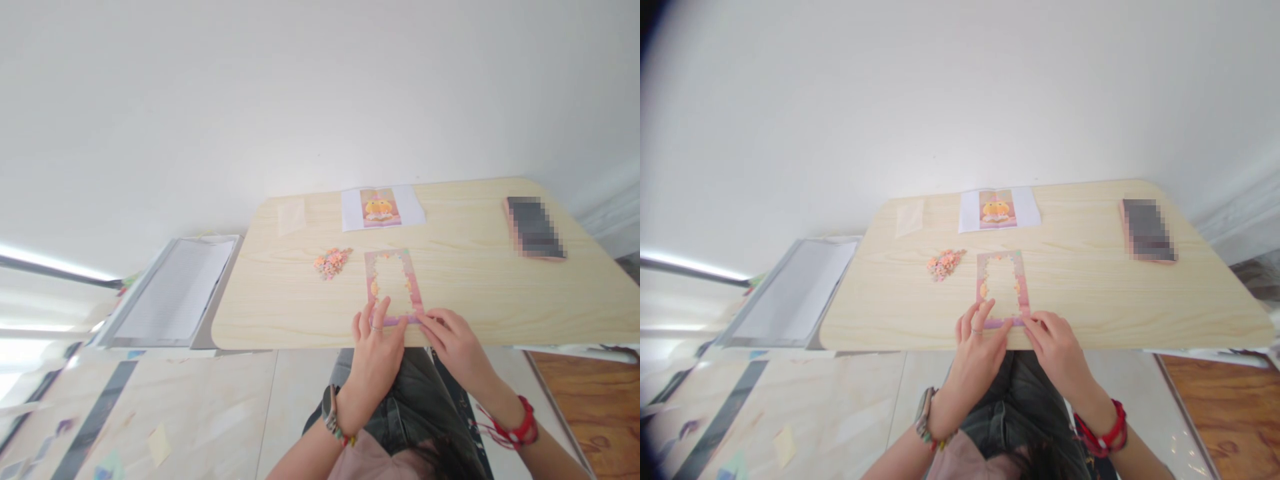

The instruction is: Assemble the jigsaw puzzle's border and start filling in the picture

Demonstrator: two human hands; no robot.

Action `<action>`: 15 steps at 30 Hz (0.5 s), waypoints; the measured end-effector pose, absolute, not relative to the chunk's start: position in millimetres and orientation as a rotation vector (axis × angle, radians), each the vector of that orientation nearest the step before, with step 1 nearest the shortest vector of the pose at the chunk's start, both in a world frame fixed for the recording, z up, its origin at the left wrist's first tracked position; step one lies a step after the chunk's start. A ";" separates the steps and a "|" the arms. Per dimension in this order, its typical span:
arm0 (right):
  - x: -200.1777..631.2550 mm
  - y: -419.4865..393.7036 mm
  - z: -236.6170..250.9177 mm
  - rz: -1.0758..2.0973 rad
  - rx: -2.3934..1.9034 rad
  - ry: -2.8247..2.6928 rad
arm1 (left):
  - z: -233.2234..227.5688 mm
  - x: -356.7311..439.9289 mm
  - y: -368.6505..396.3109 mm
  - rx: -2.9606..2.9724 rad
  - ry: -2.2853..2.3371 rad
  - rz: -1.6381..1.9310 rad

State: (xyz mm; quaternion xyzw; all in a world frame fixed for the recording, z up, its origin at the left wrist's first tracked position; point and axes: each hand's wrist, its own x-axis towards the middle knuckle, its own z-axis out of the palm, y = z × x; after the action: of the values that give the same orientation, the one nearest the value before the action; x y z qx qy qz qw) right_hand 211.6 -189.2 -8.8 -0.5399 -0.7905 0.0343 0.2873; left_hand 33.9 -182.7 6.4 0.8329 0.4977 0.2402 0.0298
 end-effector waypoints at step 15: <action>206.9 -194.3 -5.4 0.004 -1.461 -2.262 | 7.2 30.1 -177.2 2.665 1.440 0.610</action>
State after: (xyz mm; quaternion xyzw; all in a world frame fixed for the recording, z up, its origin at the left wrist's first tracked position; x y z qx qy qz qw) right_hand 206.9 -194.3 -5.4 -0.5289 -0.8190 0.0014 0.2225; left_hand 30.1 -177.2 7.2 0.8622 0.4659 0.1973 0.0259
